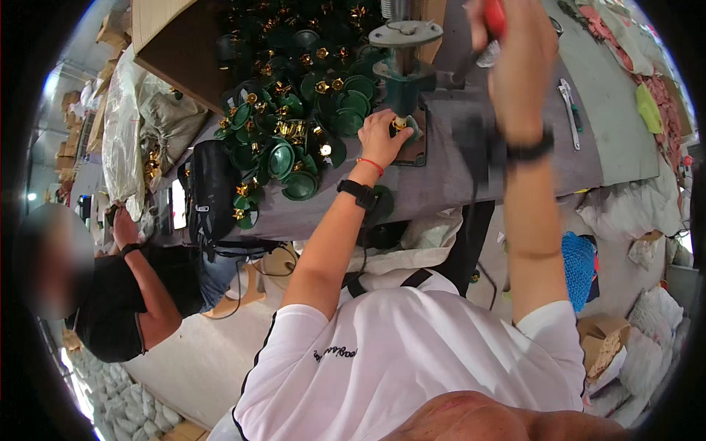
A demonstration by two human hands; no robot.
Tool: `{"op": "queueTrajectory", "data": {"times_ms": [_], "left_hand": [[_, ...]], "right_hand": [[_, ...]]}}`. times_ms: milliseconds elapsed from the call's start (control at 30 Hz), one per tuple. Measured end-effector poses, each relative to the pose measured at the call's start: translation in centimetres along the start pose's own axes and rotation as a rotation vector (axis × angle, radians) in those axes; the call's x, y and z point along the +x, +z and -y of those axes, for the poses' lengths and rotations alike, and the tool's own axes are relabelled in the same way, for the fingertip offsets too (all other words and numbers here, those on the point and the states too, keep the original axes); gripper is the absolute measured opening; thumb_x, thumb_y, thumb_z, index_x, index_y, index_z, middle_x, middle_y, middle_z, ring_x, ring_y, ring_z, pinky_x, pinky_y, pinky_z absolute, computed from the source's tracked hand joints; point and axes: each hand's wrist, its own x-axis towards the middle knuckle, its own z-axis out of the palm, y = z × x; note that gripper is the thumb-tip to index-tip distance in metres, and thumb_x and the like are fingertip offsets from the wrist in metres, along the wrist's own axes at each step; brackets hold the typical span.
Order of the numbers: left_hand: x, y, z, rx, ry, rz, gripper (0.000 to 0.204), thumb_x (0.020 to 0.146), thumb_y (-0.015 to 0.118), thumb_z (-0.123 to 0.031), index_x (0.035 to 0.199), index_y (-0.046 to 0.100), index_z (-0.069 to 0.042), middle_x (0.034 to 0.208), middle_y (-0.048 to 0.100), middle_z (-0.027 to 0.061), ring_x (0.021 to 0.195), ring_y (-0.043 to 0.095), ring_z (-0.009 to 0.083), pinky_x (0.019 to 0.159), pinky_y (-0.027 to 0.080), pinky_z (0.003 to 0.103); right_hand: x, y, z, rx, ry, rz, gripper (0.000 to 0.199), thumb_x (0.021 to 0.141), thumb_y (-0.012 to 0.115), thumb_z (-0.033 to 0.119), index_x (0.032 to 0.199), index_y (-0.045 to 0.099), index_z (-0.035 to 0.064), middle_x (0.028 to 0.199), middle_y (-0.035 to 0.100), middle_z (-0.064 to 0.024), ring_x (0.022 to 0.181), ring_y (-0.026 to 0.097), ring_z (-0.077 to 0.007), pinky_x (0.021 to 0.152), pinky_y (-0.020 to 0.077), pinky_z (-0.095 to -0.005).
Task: Operating a manual press machine to assemble green plastic and gold-colored components.
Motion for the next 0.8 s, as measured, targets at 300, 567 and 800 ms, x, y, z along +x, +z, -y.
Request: {"op": "queueTrajectory", "data": {"times_ms": [300, 567, 800], "left_hand": [[0.3, 0.0, 0.2, -0.003, 0.054, 0.001, 0.059, 0.073, 0.076, -0.044, 0.115, 0.058, -0.006, 0.123, 0.056, 0.0120, 0.119, 0.047, 0.0335, 0.094, 0.038, 0.047], [1.0, -0.2, 1.1, -0.059, 0.176, 0.048, 0.040, 0.078, 0.072, -0.038, 0.106, 0.063, -0.011, 0.119, 0.059, 0.0102, 0.110, 0.055, 0.0314, 0.091, 0.043, 0.043], [-7.0, -4.5, 2.1, -0.123, 0.321, 0.107, 0.030, 0.081, 0.070, -0.023, 0.102, 0.056, -0.006, 0.126, 0.051, 0.0218, 0.115, 0.048, 0.0418, 0.098, 0.040, 0.046]], "right_hand": [[-23.5, -4.0, -5.2, -0.350, -0.278, 0.298, 0.015, 0.092, 0.043, 0.018, 0.085, 0.053, 0.0086, 0.117, 0.063, -0.0146, 0.118, 0.056, -0.0372, 0.103, 0.0357, -0.0513], [2.3, 0.9, 1.0, 0.035, 0.193, -0.050, 0.030, 0.099, 0.044, 0.021, 0.089, 0.061, -0.0016, 0.078, 0.058, -0.0055, 0.067, 0.052, -0.0107, 0.062, 0.0397, -0.0227], [7.6, 3.7, -7.4, 0.307, 0.279, -0.151, 0.030, 0.098, 0.049, 0.024, 0.100, 0.061, -0.0040, 0.079, 0.057, -0.0053, 0.063, 0.048, -0.0096, 0.060, 0.0395, -0.0235]]}}
